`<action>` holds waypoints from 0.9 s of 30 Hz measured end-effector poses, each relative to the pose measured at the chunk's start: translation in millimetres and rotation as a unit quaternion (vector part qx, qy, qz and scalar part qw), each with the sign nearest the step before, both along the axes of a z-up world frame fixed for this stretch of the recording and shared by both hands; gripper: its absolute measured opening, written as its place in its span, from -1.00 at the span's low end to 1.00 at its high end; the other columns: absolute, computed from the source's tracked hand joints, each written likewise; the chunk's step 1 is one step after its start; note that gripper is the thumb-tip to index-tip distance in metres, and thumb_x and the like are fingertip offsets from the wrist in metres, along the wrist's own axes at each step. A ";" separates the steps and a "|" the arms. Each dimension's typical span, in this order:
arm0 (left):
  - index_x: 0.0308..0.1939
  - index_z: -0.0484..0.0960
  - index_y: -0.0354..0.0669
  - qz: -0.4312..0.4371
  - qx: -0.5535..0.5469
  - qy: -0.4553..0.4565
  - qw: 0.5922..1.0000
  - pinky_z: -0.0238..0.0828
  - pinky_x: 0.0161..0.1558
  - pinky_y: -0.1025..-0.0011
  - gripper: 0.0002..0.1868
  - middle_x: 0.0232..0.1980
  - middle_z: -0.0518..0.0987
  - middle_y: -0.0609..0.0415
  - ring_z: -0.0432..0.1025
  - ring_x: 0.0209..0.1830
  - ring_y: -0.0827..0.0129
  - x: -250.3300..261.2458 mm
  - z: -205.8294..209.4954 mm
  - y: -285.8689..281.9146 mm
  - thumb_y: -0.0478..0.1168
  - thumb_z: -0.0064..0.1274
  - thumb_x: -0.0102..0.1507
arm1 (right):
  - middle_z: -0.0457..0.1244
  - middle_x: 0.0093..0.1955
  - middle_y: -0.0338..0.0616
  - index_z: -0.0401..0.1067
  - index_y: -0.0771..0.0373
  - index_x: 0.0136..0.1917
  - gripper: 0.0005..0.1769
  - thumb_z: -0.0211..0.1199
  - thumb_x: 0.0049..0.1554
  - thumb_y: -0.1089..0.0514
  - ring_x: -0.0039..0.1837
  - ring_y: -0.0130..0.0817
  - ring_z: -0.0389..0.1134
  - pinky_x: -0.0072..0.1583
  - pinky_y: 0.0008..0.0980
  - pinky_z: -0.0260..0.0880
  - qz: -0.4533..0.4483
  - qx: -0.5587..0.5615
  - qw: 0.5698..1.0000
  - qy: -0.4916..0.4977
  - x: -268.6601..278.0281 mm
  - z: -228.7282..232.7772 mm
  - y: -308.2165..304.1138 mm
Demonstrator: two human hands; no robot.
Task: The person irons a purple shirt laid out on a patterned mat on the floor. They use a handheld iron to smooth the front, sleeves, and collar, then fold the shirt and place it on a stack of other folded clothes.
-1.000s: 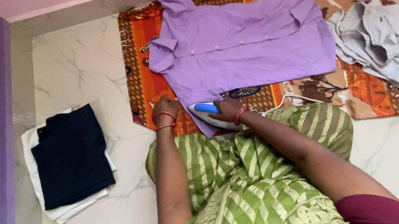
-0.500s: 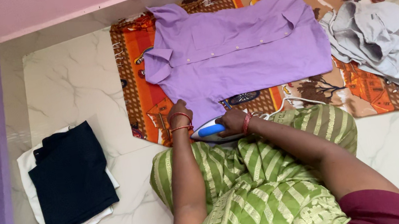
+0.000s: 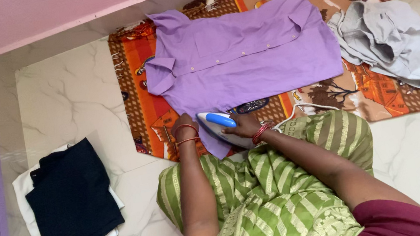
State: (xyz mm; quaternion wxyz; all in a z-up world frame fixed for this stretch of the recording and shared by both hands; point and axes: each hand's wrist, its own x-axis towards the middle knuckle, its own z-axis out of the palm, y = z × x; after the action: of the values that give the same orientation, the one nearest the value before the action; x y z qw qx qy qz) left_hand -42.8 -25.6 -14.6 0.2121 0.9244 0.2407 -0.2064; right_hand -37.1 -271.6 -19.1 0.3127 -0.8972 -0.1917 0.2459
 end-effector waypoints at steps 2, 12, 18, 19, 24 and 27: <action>0.11 0.73 -0.19 -0.030 0.010 0.069 0.997 0.56 0.12 0.09 -0.67 0.09 0.67 -0.17 0.58 0.12 -0.01 0.6 -2.2 -8.1 -0.20 0.08 0.30 | 0.44 -0.17 -0.05 0.43 0.22 0.23 -0.24 0.33 0.01 -0.38 -0.26 -0.23 0.48 -0.14 -0.22 0.49 -0.074 0.012 0.993 0.093 2.8 -2.3 7.5; 0.39 0.49 -0.03 -0.229 0.058 0.198 0.951 0.23 0.38 -0.12 -0.39 0.59 0.17 0.01 0.10 0.58 -0.04 -1.2 -32.4 -41.2 -0.18 0.17 0.23 | 0.37 -0.32 -0.10 0.41 0.33 0.11 -0.35 0.38 0.06 -0.27 -0.35 -0.32 0.42 -0.25 -0.27 0.43 -0.100 0.042 0.985 0.131 15.7 -13.6 19.2; 0.43 0.42 0.03 -0.232 0.051 0.238 0.942 0.20 0.39 -0.14 -0.38 0.62 0.09 -0.02 0.08 0.59 -0.07 6.7 -44.7 -40.8 -0.14 0.09 0.26 | 0.33 -0.39 -0.02 0.33 0.34 -0.01 -0.49 0.37 0.11 -0.14 -0.41 -0.26 0.39 -0.32 -0.23 0.42 -0.157 0.164 0.943 0.244 22.9 -25.8 17.5; 0.44 0.41 0.04 -0.234 0.049 0.242 0.940 0.20 0.40 -0.14 -0.38 0.62 0.08 -0.02 0.08 0.59 -0.08 7.0 -46.4 -40.8 -0.14 0.08 0.27 | 0.31 -0.40 -0.02 0.32 0.34 -0.02 -0.49 0.35 0.12 -0.15 -0.42 -0.25 0.37 -0.34 -0.22 0.40 -0.165 0.175 0.937 0.253 23.5 -28.1 17.1; 0.47 0.36 0.10 -0.246 0.045 0.262 0.932 0.18 0.41 -0.16 -0.38 0.64 0.02 -0.05 0.06 0.60 -0.11 7.4 -54.2 -40.6 -0.11 0.02 0.29 | 0.26 -0.37 -0.12 0.32 0.36 -0.01 -0.53 0.30 0.21 -0.12 -0.40 -0.30 0.34 -0.31 -0.28 0.43 -0.234 0.256 0.882 0.319 28.8 -35.6 13.0; 0.49 0.32 0.13 -0.254 0.043 0.270 0.928 0.17 0.42 -0.17 -0.38 0.65 -0.02 -0.06 0.05 0.61 -0.13 8.9 -59.1 -41.7 -0.09 -0.01 0.31 | 0.28 -0.33 -0.12 0.31 0.31 0.04 -0.61 0.26 0.22 -0.06 -0.36 -0.30 0.37 -0.25 -0.30 0.49 -0.303 0.258 0.846 0.355 33.6 -36.7 11.6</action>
State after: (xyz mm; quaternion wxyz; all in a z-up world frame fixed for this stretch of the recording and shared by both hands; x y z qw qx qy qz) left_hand -33.9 -67.3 -73.7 0.0394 0.8722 0.0544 -0.4845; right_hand -3.5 -260.0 -55.8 0.6385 -0.6493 0.1569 0.3823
